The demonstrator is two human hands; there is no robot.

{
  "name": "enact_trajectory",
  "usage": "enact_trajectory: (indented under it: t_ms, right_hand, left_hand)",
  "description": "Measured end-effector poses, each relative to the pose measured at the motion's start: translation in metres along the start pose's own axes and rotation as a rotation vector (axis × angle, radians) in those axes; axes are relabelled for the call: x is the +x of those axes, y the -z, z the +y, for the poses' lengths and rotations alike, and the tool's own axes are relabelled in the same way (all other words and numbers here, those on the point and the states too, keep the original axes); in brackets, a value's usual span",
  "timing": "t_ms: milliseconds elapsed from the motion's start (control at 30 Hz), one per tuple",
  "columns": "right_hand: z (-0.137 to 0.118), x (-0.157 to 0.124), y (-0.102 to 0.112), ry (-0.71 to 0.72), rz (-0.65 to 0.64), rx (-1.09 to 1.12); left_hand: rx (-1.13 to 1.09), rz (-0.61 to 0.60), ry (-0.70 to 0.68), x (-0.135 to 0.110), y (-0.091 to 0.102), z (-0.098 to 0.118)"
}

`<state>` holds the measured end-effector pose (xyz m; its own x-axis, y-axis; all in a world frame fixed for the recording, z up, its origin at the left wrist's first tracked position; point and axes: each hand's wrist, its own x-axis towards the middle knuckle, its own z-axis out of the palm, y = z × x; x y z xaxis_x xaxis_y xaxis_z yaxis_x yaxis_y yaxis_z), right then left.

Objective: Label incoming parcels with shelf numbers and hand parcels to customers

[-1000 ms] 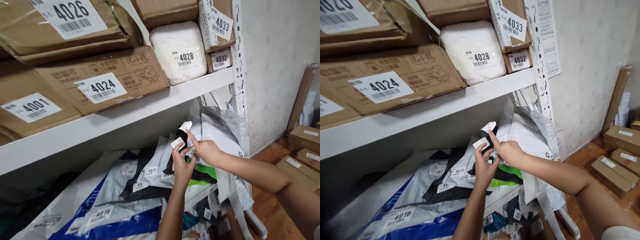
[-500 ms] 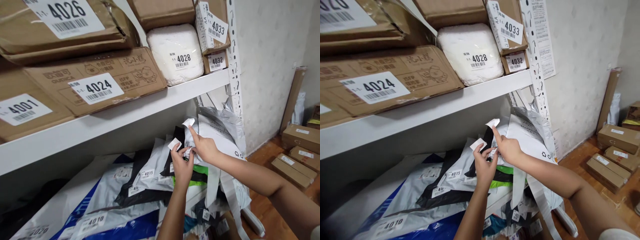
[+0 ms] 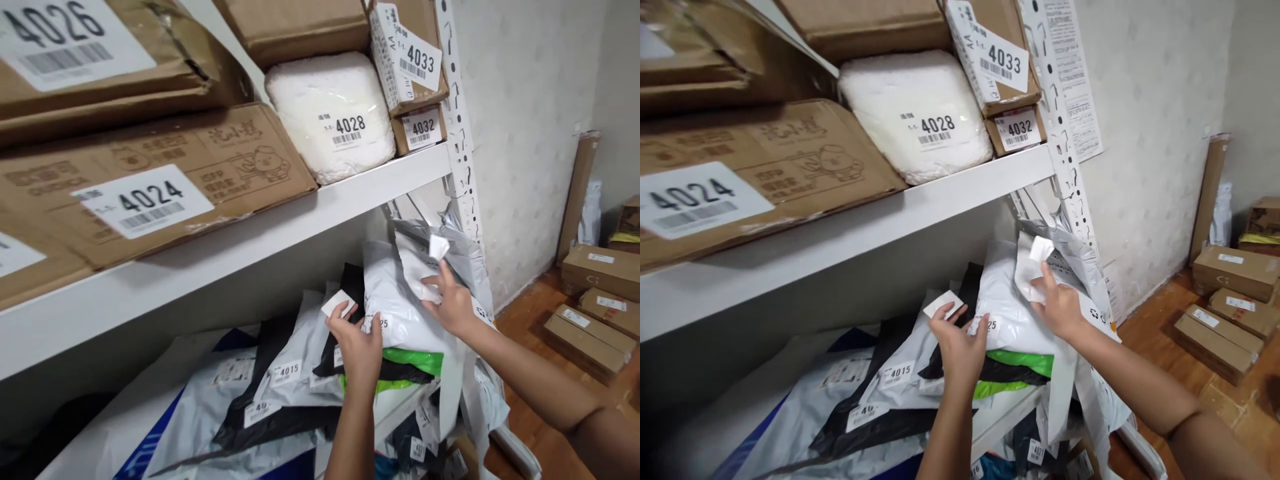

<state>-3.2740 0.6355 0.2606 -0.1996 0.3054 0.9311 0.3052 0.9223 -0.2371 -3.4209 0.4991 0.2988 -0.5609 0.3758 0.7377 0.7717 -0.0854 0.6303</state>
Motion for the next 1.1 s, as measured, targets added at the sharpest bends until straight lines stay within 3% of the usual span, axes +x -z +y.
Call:
enact_trajectory:
  t_ms: [167, 500, 633, 900, 1100]
  right_hand:
    - [0.031, 0.012, 0.016, 0.101, 0.253, 0.017]
    - [0.061, 0.024, 0.033, 0.26, 0.319, 0.125]
    - [0.067, 0.029, 0.034, 0.251, 0.303, 0.164]
    - [0.074, 0.033, 0.036, 0.263, 0.258, 0.217]
    - [0.079, 0.031, 0.034, 0.227, 0.165, 0.248]
  left_hand:
    - [-0.027, 0.045, 0.102, -0.005, -0.004, -0.019]
    - [-0.128, 0.152, 0.371, 0.005, -0.001, -0.003]
    - [-0.134, 0.197, 0.352, 0.0, -0.003, -0.002]
    - [-0.077, 0.237, 0.142, -0.012, 0.002, -0.017]
    - [-0.116, 0.258, 0.19, -0.021, 0.004, -0.021]
